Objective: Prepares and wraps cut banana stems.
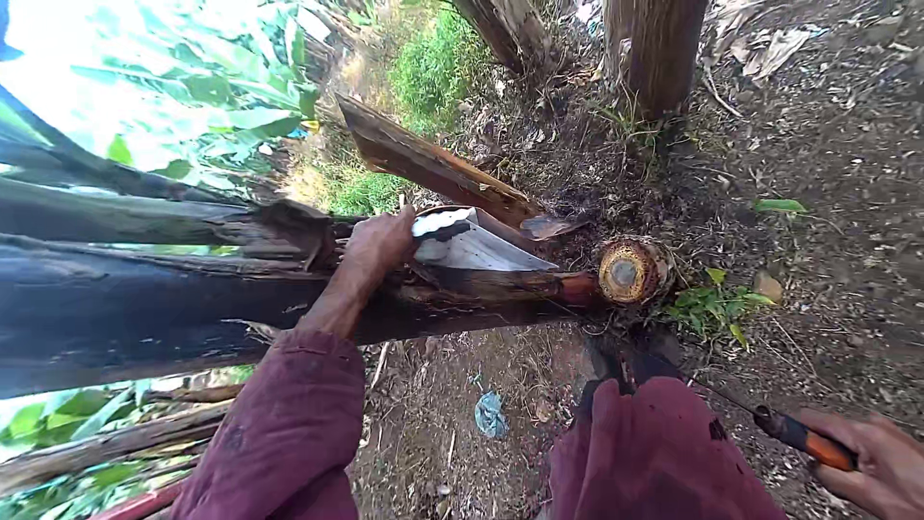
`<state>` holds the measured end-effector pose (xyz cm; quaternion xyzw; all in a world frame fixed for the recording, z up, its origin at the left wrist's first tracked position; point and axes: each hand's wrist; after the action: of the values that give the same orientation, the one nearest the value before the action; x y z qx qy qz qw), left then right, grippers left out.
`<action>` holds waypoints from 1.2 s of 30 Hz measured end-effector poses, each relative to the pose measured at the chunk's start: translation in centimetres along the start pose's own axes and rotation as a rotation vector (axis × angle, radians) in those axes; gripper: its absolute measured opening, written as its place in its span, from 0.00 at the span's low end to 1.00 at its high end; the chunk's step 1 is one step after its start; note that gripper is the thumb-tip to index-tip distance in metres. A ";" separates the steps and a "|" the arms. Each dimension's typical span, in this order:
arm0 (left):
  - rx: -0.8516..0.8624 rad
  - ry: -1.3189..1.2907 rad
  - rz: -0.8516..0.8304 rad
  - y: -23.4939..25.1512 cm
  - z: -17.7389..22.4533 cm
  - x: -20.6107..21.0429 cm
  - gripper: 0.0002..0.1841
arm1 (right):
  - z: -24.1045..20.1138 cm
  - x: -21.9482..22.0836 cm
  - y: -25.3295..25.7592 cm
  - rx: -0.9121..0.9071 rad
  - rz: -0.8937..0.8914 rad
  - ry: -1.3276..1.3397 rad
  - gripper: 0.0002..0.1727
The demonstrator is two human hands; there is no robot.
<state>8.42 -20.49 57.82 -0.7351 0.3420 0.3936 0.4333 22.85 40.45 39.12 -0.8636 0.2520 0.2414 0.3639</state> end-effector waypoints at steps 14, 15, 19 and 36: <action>-0.182 -1.082 0.442 10.7 3.3 3.9 0.22 | -0.4 -1.7 -2.6 0.099 -0.023 0.119 0.16; -0.151 -1.093 0.431 11.3 4.0 3.7 0.23 | -0.7 -1.9 -2.5 0.071 -0.010 0.126 0.16; -0.044 -1.132 0.465 14.0 4.8 2.7 0.24 | -2.0 -1.9 -2.6 0.019 0.018 0.153 0.15; 0.290 -1.820 0.432 13.2 11.4 3.1 0.15 | -4.0 14.0 4.9 0.348 -0.195 -0.112 0.17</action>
<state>-4.53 -15.85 46.70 -0.0056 0.0471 0.8413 0.5384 31.41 30.81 30.74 -0.7933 0.1843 0.2055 0.5427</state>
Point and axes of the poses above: each hand's wrist, its own y-axis towards the middle knuckle, its own x-axis out of the palm, z = x × y, and after that the axes turned 15 degrees about -y, right-handed
